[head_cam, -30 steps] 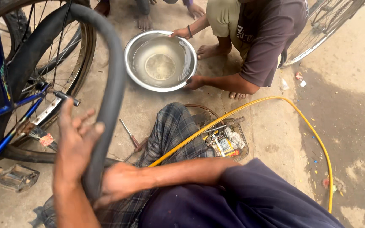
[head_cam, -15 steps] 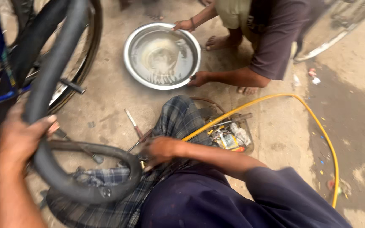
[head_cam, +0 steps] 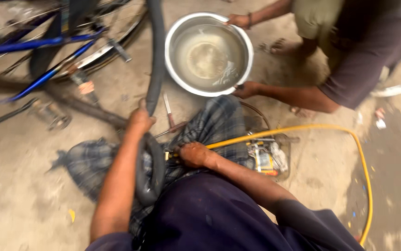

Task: The person repairs a bicycle inner tube by locating a leak in a basin of water, applying a patch, and checking the valve before reassembling it near the wheel.

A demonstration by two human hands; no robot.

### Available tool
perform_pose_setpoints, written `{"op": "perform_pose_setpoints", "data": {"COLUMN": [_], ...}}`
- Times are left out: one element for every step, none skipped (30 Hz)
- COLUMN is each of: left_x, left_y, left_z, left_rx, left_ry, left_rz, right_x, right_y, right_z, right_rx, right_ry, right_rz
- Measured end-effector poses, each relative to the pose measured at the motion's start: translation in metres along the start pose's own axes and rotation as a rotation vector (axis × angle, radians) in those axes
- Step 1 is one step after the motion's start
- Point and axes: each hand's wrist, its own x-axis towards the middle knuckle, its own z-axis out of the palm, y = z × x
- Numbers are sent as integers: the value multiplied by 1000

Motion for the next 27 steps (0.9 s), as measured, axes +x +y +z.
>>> {"op": "perform_pose_setpoints", "data": {"left_x": [-7,-13,-20,-26,-30,-35,-41,-47,-55,-62,-69,-79,-91,-103,-116,-129,-141,-149,-155,-157,-159,-158,-157,-156,-152,-148,-144], "left_y": [-1,-2,-3,-3,-2,2,8,12,17,22,28,36,42,48,53,56,56,54,49,44,39,35,32,30,31,35,39], "left_z": [1,-2,-7,-13,-21,-30,-39,-48,-59,-71,-83,-92,-100,-109,-115,-120,-123,-127,-131,-135,-138,-138,-138,-136,-134,-131,-128], "left_rx": [-49,-92,-134,-148,-161,-172,-187,-200,-214,-244,-273,-304,-385,-466,-547,-631,-716,-795,-782,-767,-753,-756,-758,-762,-672,-582,-491], "left_ry": [54,104,156,178,201,224,187,144,100,98,95,89,-16,-122,-228,-240,-251,-260,-220,-180,-141,-128,-116,-106,-68,-28,11], "left_rz": [-5,-4,-2,36,74,114,124,133,142,228,313,403,347,293,239,267,295,325,302,285,268,233,199,162,178,194,210], "right_x": [4,7,13,18,22,25,26,29,33,36,37,37,37,37,38,40,41,39,33,26,19,11,5,2,1,2,4], "right_y": [4,4,3,2,-1,-6,-11,-17,-20,-19,-16,-10,-2,7,18,26,25,21,17,11,-2,-18,-33,-48,-64,-78,-92], "right_z": [4,7,8,4,-1,-9,-17,-22,-27,-29,-30,-31,-32,-34,-40,-48,-55,-67,-85,-105,-121,-133,-142,-147,-148,-144,-135], "right_rx": [-5,-7,-29,-50,-71,-28,14,63,27,-10,-48,20,89,157,339,520,701,841,979,1113,1169,1225,1280,1221,1162,1102,1125], "right_ry": [-4,-5,3,7,11,6,0,-8,-79,-147,-215,-201,-187,-172,-171,-166,-161,-251,-342,-430,-454,-475,-496,-488,-480,-472,-490], "right_rz": [8,21,25,33,42,18,-6,-27,10,51,91,67,43,23,-14,-53,-91,-26,39,106,74,45,16,2,-11,-25,-25]}}
